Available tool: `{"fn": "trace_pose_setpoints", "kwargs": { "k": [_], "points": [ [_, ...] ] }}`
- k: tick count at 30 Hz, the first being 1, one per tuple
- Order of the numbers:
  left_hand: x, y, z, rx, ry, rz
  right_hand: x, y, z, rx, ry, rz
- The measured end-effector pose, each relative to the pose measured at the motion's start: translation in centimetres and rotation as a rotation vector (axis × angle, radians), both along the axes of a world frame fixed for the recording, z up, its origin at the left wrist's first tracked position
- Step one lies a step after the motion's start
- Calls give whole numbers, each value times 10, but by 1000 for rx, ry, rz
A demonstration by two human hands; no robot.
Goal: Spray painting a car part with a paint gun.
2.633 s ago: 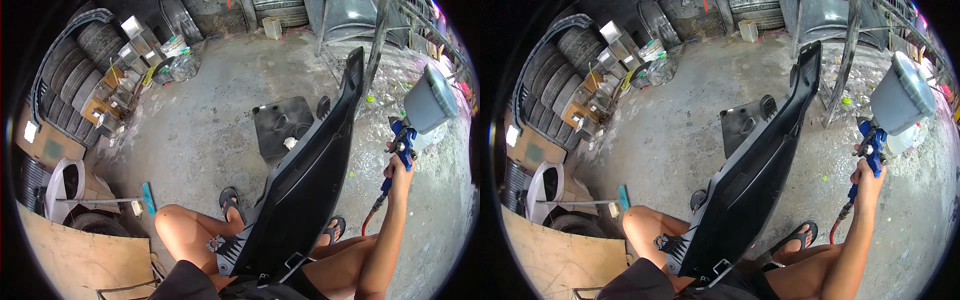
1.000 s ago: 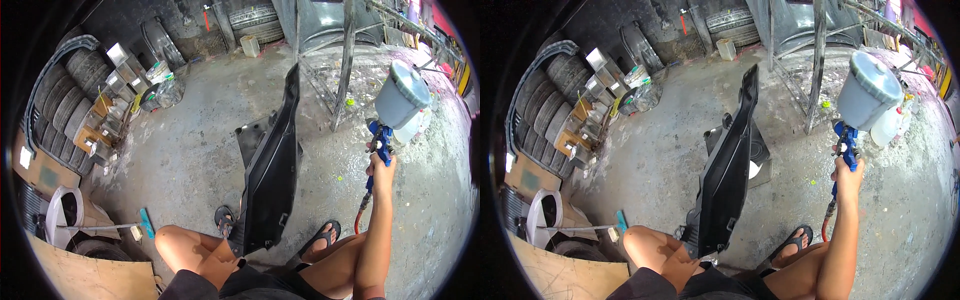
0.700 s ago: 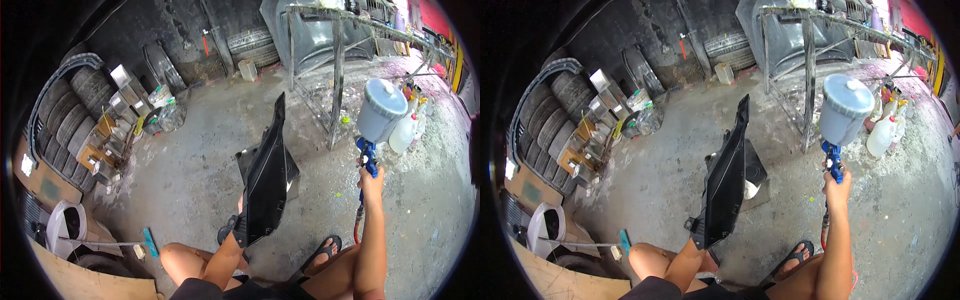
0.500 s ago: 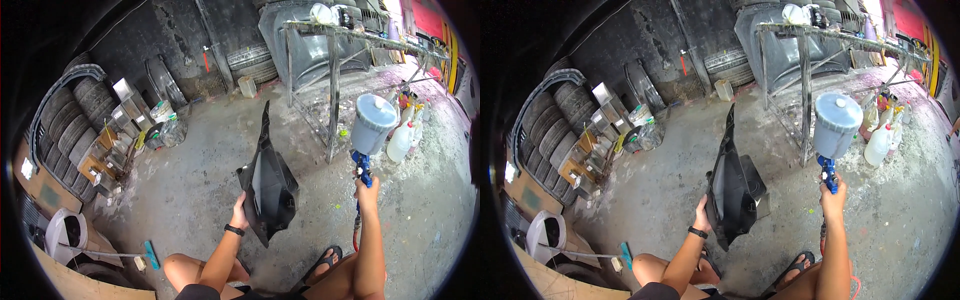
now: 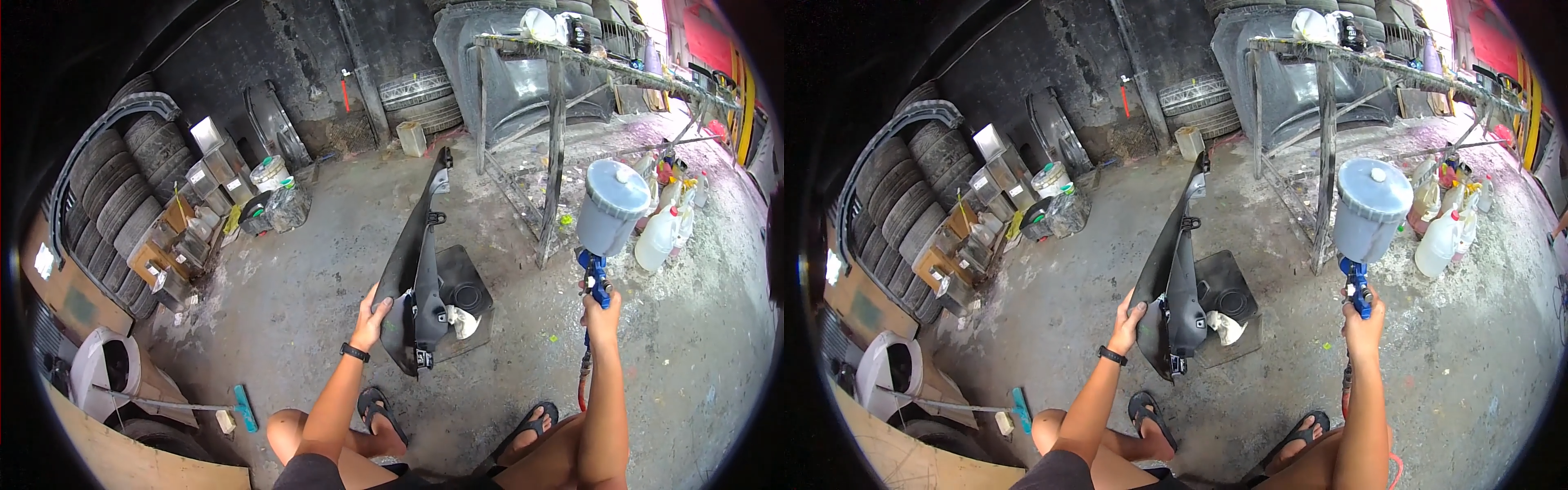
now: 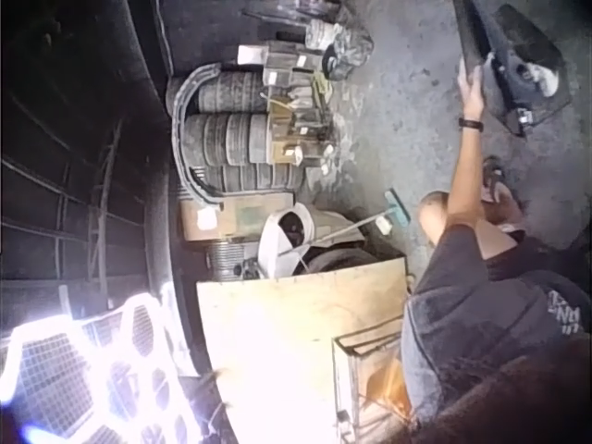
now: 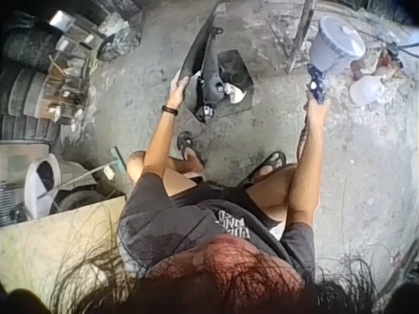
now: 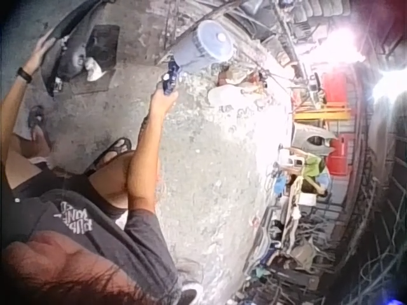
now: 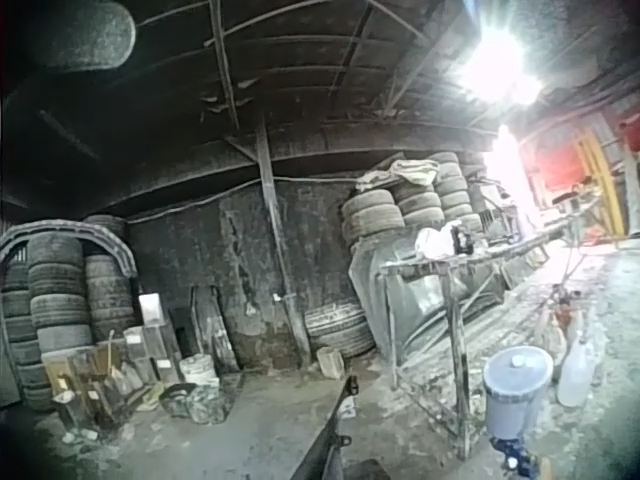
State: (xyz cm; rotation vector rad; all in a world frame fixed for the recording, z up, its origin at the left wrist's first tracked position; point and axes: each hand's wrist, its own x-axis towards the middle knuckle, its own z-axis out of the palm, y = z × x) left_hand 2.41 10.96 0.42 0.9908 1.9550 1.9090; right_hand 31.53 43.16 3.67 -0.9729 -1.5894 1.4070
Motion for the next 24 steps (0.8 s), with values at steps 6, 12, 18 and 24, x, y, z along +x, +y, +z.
{"fn": "trace_pose_setpoints", "kwargs": {
  "k": [6, 12, 18, 24],
  "points": [
    [-14, 0, 15, -75, 52, -14, -4, -4, -2, -13, 30, -55],
    [-18, -2, 25, -87, 4, -5, -6, -7, 3, 28, -46, -12],
    [-31, -10, 48, -222, 43, -16, -9, -9, 1, 20, -56, 31],
    [-46, -16, 65, -434, 186, -45, -22, 7, -34, 164, -133, -4]
  ]
}}
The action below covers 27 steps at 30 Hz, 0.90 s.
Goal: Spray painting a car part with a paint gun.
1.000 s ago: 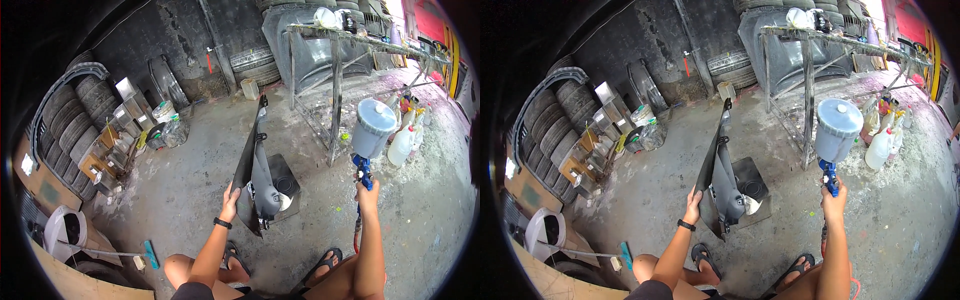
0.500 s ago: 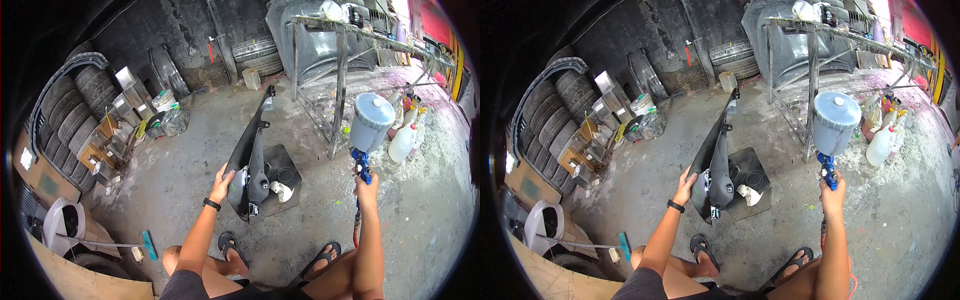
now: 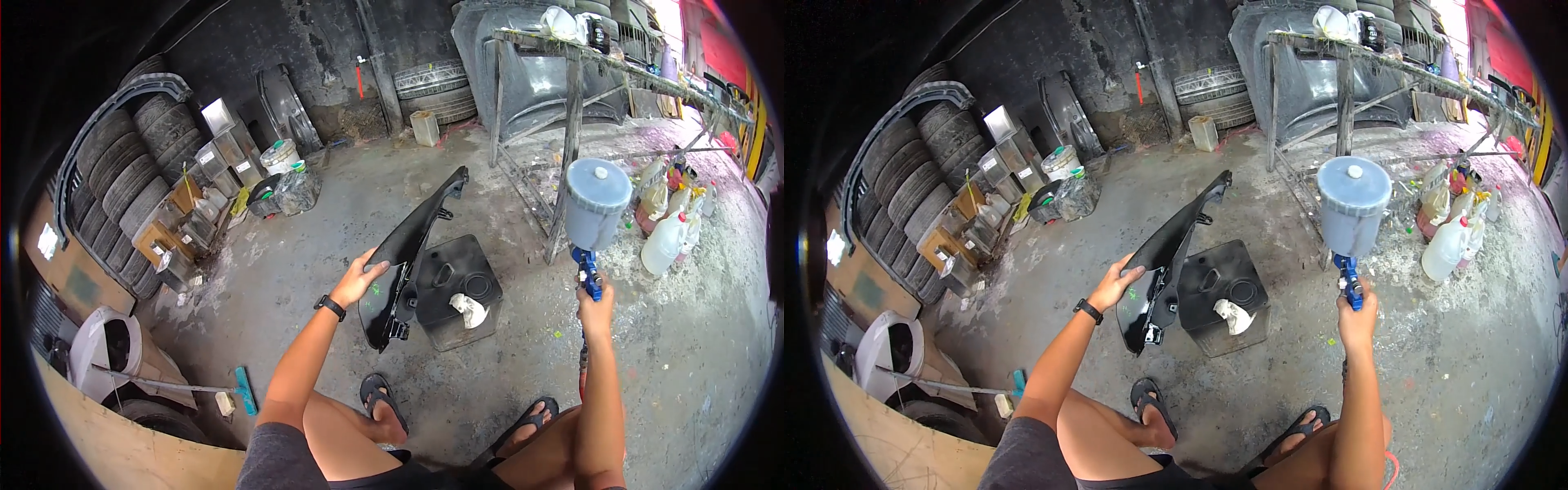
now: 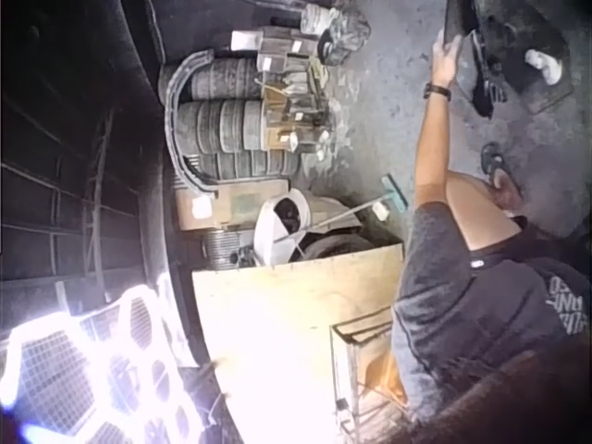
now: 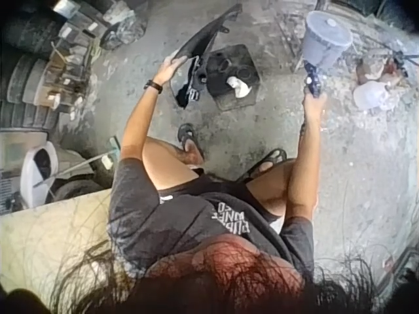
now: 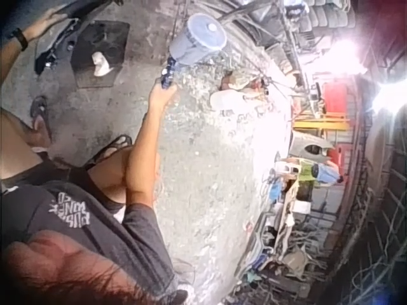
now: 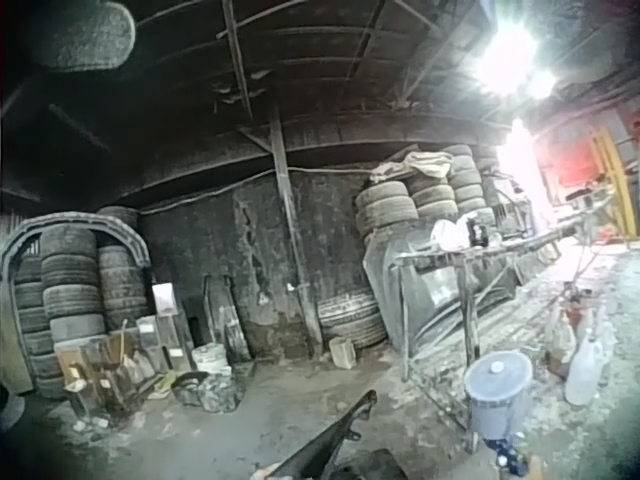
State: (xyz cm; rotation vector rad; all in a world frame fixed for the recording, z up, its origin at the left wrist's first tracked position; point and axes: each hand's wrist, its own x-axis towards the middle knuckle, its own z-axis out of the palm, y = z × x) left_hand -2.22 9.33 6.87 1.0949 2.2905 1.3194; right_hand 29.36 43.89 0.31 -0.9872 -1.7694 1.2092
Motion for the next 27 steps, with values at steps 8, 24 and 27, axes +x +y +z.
{"fn": "trace_pose_setpoints", "kwargs": {
  "k": [8, 24, 27],
  "points": [
    [-19, -28, -14, 88, -65, 145, -24, -30, 16, 148, -129, 58],
    [-59, -71, -39, 316, -56, 686, -86, -41, -1, 281, -242, 174],
    [-61, -76, -42, 234, -104, 790, -107, -46, -7, 484, -222, 76]
  ]
}}
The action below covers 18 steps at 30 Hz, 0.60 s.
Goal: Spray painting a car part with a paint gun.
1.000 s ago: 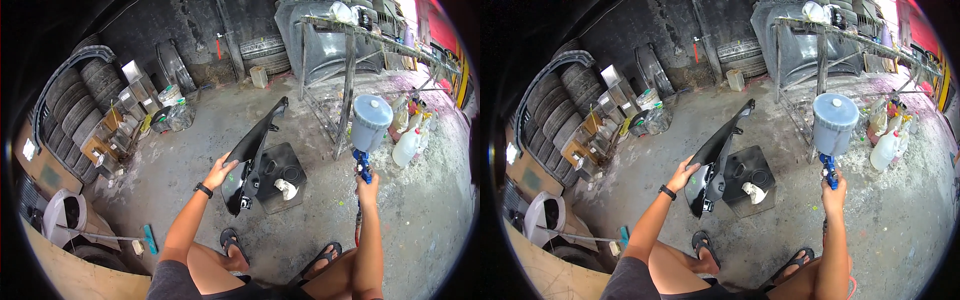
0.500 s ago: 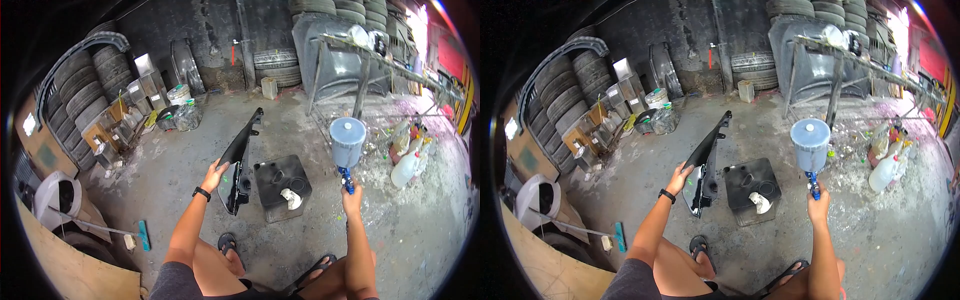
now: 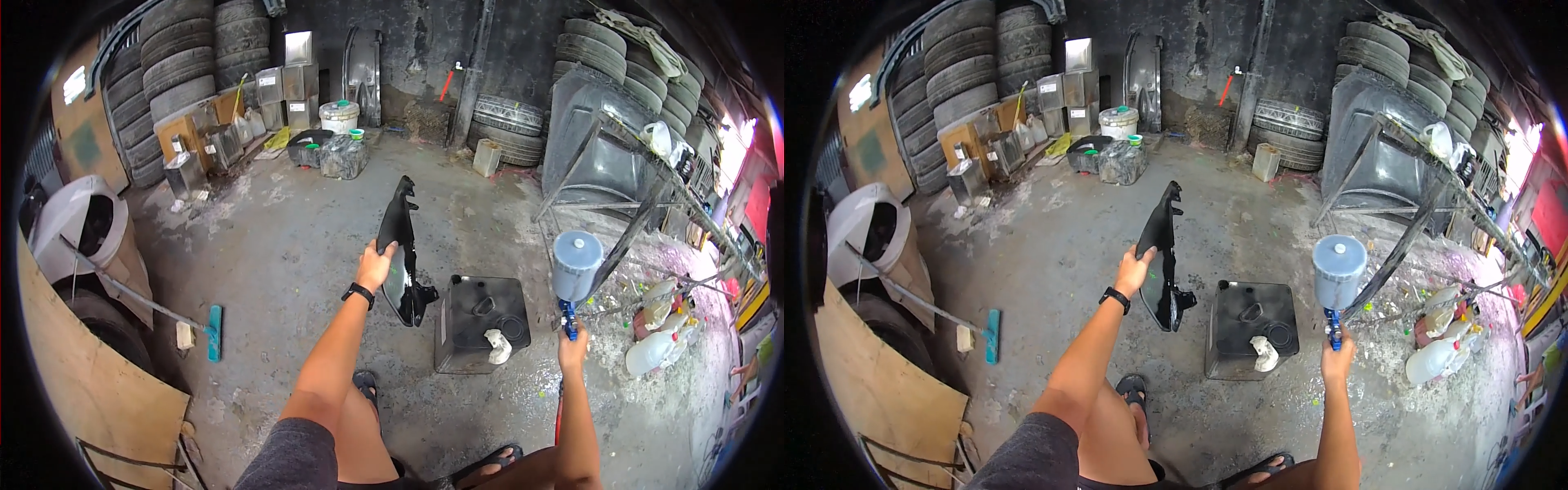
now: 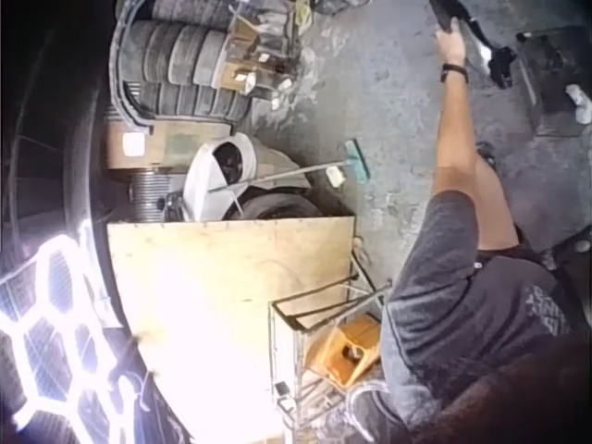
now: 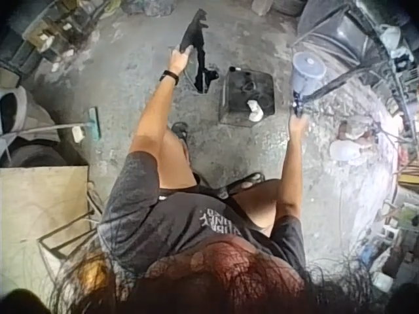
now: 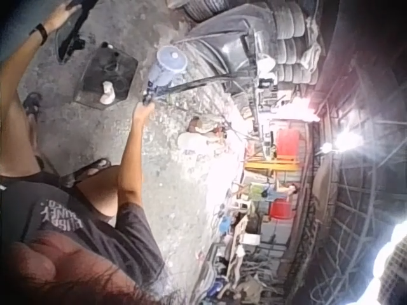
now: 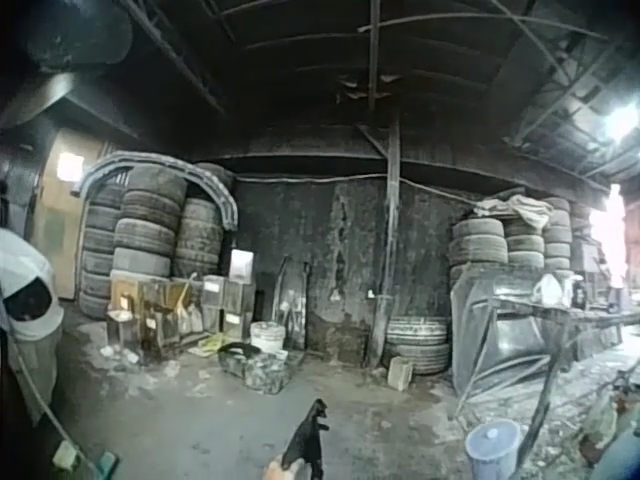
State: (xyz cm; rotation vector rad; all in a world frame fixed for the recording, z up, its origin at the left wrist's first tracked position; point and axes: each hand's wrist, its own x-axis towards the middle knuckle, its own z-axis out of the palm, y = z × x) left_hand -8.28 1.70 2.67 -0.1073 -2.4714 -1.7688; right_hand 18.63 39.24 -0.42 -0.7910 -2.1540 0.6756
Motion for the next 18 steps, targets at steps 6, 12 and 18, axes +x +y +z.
{"fn": "trace_pose_setpoints", "kwargs": {
  "k": [6, 12, 18],
  "points": [
    [-13, -20, -29, 118, -252, 50, -33, -30, -3, 58, 10, 90],
    [-17, -37, -45, 215, -230, 52, -54, -33, -28, -84, -5, 135],
    [5, -51, -11, 434, -303, 5, -52, -27, -9, -730, 197, 271]
  ]
}}
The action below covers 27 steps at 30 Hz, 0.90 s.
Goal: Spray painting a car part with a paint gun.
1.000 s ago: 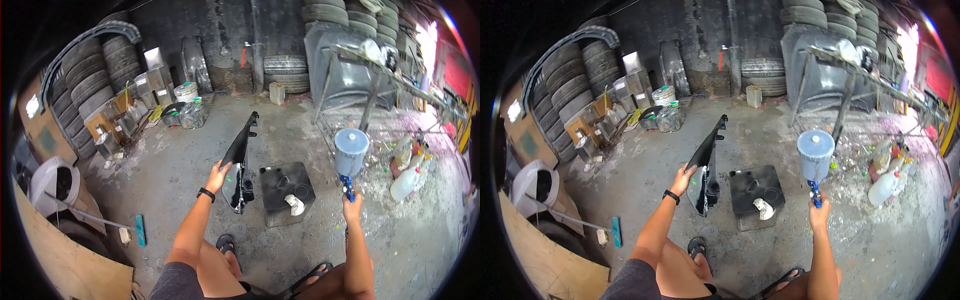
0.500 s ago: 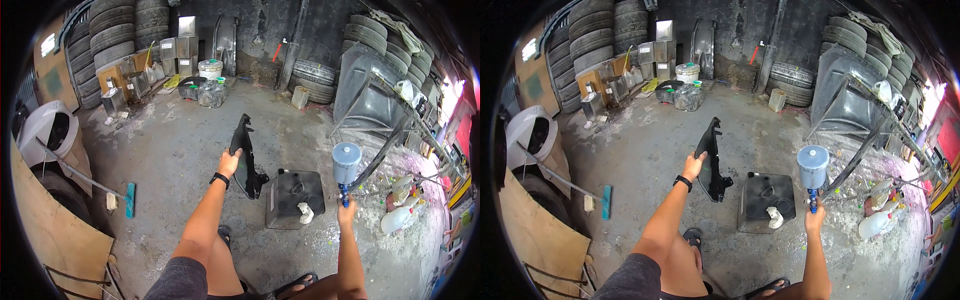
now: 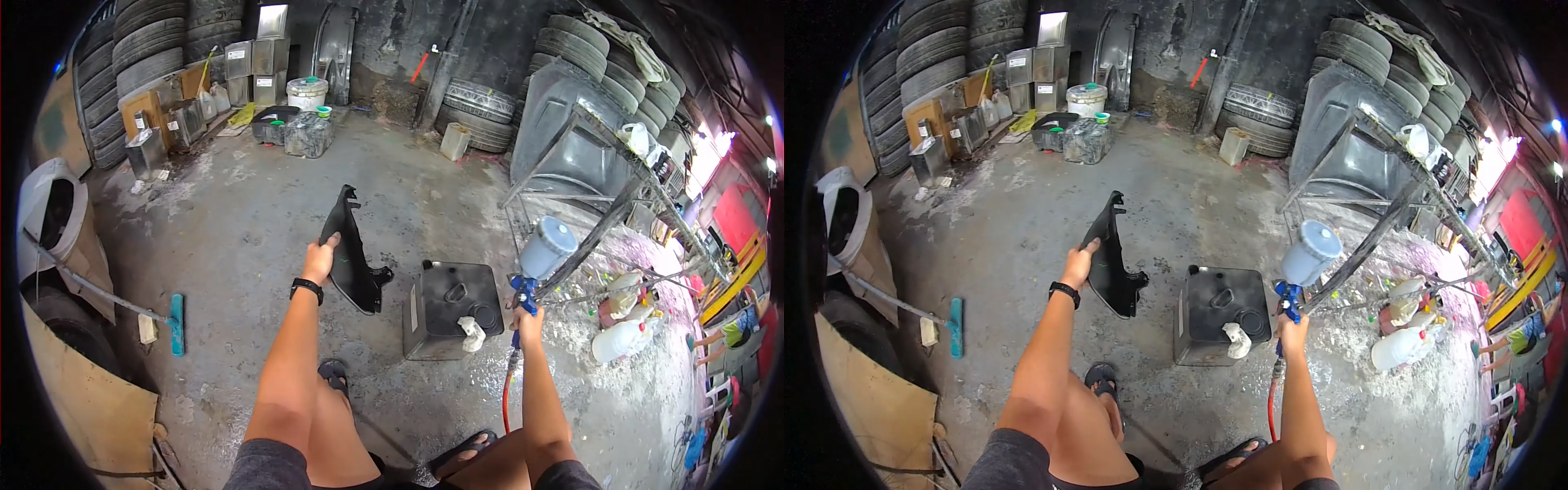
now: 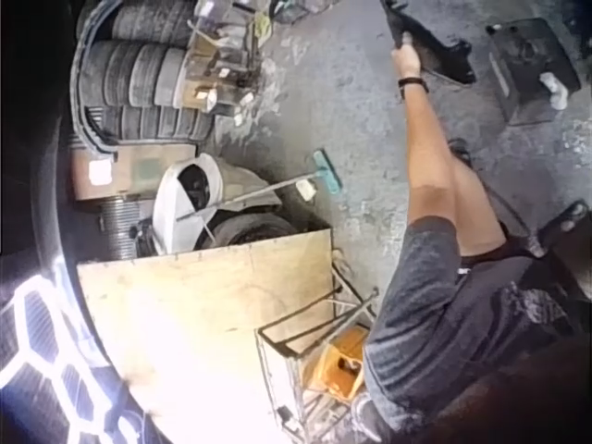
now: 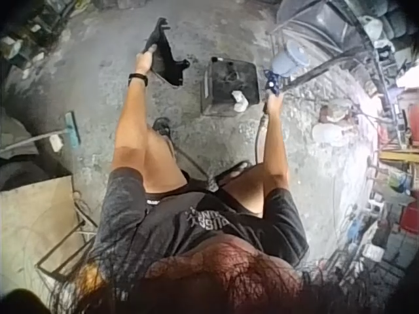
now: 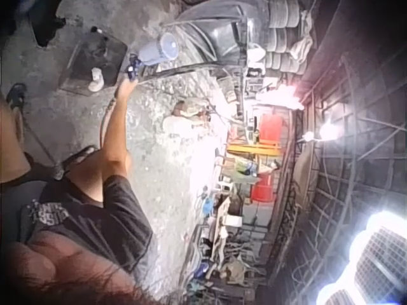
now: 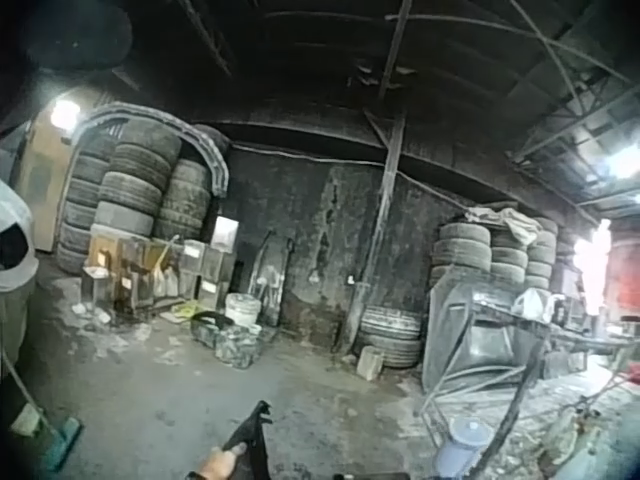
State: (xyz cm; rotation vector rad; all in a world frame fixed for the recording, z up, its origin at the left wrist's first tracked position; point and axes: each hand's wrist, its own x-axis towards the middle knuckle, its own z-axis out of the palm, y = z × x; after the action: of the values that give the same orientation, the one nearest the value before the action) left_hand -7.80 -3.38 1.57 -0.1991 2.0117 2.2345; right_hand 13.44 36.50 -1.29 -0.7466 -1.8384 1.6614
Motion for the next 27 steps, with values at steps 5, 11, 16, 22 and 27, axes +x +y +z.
{"fn": "trace_pose_setpoints", "kwargs": {
  "k": [5, 11, 16, 22, 27],
  "points": [
    [-19, 14, -17, 93, 15, -66, 28, 48, 19, -91, 15, 1],
    [-14, 34, 0, -224, 313, -39, 54, 73, 45, -19, 13, -50],
    [12, 59, 35, -518, 329, 30, 82, 111, 24, 48, 9, -247],
    [24, 71, 49, -654, 238, 68, 110, 122, 0, 36, -34, -370],
    [19, 72, 39, -690, 260, 90, 132, 143, -36, -10, -87, -523]
  ]
}}
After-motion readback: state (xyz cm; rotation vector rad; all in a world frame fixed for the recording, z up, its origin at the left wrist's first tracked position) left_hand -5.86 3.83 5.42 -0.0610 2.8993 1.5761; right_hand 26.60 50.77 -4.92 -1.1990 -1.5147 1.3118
